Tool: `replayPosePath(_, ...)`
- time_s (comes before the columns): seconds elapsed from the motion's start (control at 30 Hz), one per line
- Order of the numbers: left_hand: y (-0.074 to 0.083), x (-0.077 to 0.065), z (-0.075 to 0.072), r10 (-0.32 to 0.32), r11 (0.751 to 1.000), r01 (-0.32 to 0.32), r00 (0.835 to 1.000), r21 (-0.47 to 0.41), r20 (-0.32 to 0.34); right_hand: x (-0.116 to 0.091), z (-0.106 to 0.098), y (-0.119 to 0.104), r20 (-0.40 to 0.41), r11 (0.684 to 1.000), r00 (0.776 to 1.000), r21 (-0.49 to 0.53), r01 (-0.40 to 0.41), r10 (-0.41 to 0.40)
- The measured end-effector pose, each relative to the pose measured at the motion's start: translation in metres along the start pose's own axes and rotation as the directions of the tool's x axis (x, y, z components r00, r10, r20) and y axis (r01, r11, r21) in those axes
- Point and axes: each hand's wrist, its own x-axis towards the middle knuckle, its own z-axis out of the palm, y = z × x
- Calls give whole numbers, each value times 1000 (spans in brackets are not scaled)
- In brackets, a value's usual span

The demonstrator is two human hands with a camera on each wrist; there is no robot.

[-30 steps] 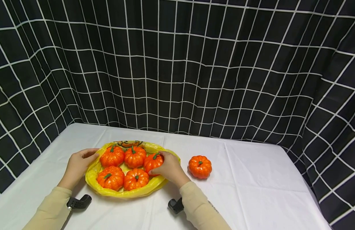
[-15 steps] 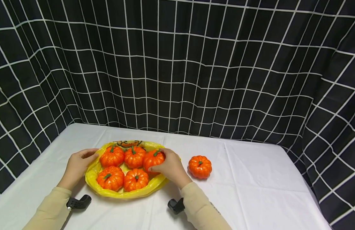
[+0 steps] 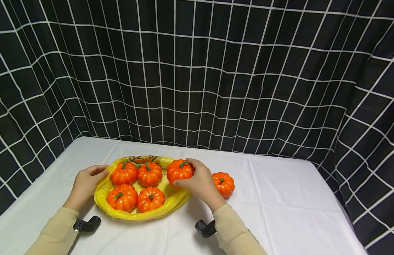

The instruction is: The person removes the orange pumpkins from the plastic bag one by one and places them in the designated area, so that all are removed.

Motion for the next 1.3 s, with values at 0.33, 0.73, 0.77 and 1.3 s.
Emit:
replayPosePath(0.33,2,-1,0,7,1000,-7,1000,11,-7,-12,-29,0,-20,999,1000,36,0,1)
replayPosePath(0.73,0,-1,1,-1,1000,1,1000,5,10,-27,-68,5,-67,998,998,68,3,2)
replayPosePath(0.77,0,-1,1,0,1000,0,1000,5,10,-28,-71,7,-72,998,997,69,5,0)
replayPosePath(1.3,0,-1,1,2,1000,-2,1000,-1,7,-45,-108,26,-125,999,991,8,-52,52)
